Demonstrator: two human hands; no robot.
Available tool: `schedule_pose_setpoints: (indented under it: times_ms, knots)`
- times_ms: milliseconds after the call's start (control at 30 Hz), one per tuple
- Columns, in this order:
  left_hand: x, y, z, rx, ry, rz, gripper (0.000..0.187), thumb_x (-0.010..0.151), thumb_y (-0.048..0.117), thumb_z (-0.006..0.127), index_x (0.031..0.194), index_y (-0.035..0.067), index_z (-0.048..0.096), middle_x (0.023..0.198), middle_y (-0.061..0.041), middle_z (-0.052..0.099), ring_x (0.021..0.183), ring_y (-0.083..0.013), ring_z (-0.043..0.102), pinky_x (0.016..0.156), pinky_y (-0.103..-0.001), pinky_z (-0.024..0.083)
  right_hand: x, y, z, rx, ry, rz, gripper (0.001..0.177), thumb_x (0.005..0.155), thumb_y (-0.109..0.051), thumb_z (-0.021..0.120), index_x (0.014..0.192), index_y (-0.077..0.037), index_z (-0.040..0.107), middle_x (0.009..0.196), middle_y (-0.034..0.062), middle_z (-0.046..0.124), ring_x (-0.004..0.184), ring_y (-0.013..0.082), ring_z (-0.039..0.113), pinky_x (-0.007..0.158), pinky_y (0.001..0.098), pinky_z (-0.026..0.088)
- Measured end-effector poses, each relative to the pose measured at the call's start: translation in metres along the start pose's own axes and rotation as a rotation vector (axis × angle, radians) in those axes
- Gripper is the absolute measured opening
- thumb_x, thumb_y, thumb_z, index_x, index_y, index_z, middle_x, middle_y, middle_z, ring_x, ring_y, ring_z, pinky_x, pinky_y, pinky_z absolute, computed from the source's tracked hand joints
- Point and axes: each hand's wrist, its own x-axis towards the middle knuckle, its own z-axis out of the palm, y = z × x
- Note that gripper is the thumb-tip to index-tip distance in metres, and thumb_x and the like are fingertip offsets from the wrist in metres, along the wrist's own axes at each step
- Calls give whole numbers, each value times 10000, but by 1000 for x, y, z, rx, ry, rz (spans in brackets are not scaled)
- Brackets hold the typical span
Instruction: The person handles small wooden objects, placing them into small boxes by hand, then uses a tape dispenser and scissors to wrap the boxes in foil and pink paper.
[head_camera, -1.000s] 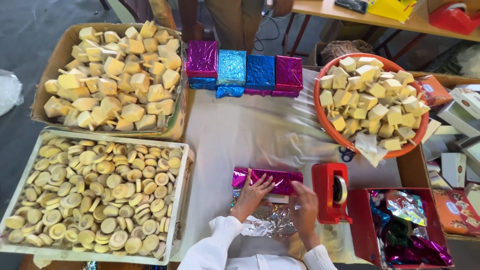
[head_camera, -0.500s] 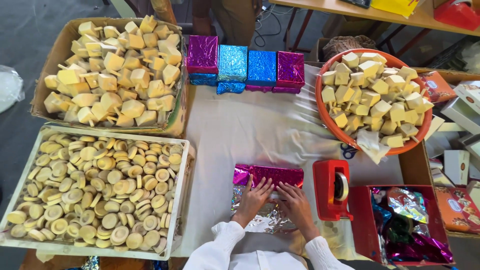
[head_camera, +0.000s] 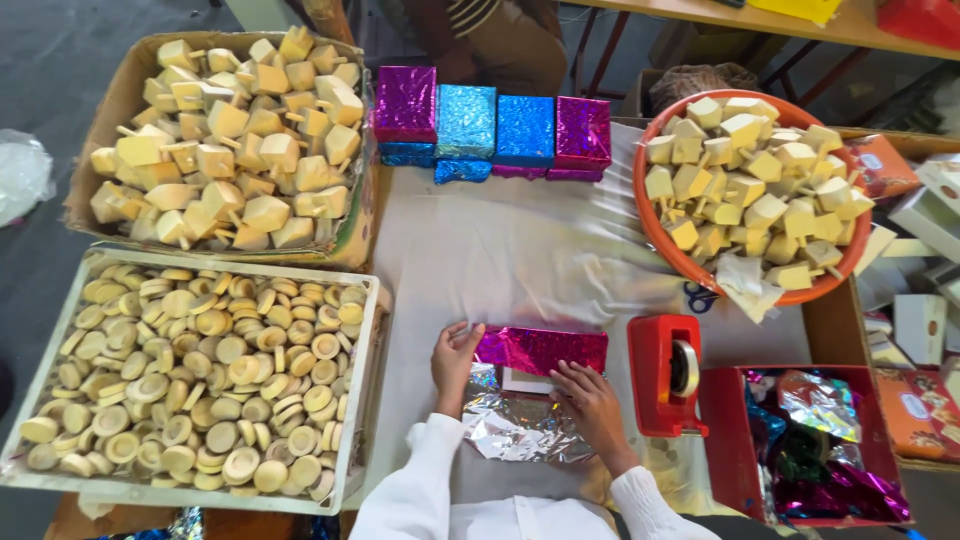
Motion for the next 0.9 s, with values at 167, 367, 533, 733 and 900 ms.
schedule_pose_setpoints:
  times_ms: [167, 367, 533, 733, 900]
  knots:
    - [36, -69, 17, -367, -205, -83, 480, 773, 188, 873, 1200, 53, 700, 954, -102, 797, 839, -145, 747, 765, -278, 587, 0, -4, -3, -1, 22, -3, 376, 851, -261, 749, 1206, -136, 752, 1293, 34, 711, 1225, 254, 626, 1023, 411, 495]
    - [9, -22, -17, -165, -64, -2, 368, 823, 128, 836, 1162, 44, 721, 995, -95, 799, 877, -159, 744, 777, -285, 573, 1, -4, -5, 4, 23, -17, 344, 853, -239, 746, 1179, -130, 758, 1279, 35, 717, 1226, 257, 626, 1034, 414, 496]
    - [-58, 32, -60, 238, 172, 463, 234, 898, 162, 764, 1108, 65, 728, 1090, -71, 752, 996, -256, 709, 877, -375, 528, 2, -7, -6, 41, 15, -24, 357, 844, -230, 742, 1183, -120, 761, 1276, 47, 717, 1230, 264, 622, 1030, 415, 497]
    - [-125, 2, -55, 415, -511, 1084, 282, 895, 347, 805, 1031, 121, 706, 1111, -10, 742, 1031, -217, 668, 958, -409, 493, 5, -9, -11, 47, 14, -2, 328, 858, -244, 742, 1158, -113, 760, 1253, 48, 724, 1217, 267, 628, 1023, 412, 501]
    - [-134, -17, -48, 590, -686, 1317, 404, 740, 298, 770, 1066, 59, 751, 1167, -75, 686, 1134, -250, 621, 1028, -425, 450, 5, -11, -10, 22, 15, -7, 340, 858, -242, 741, 1173, -115, 759, 1254, 49, 720, 1214, 266, 628, 1031, 414, 500]
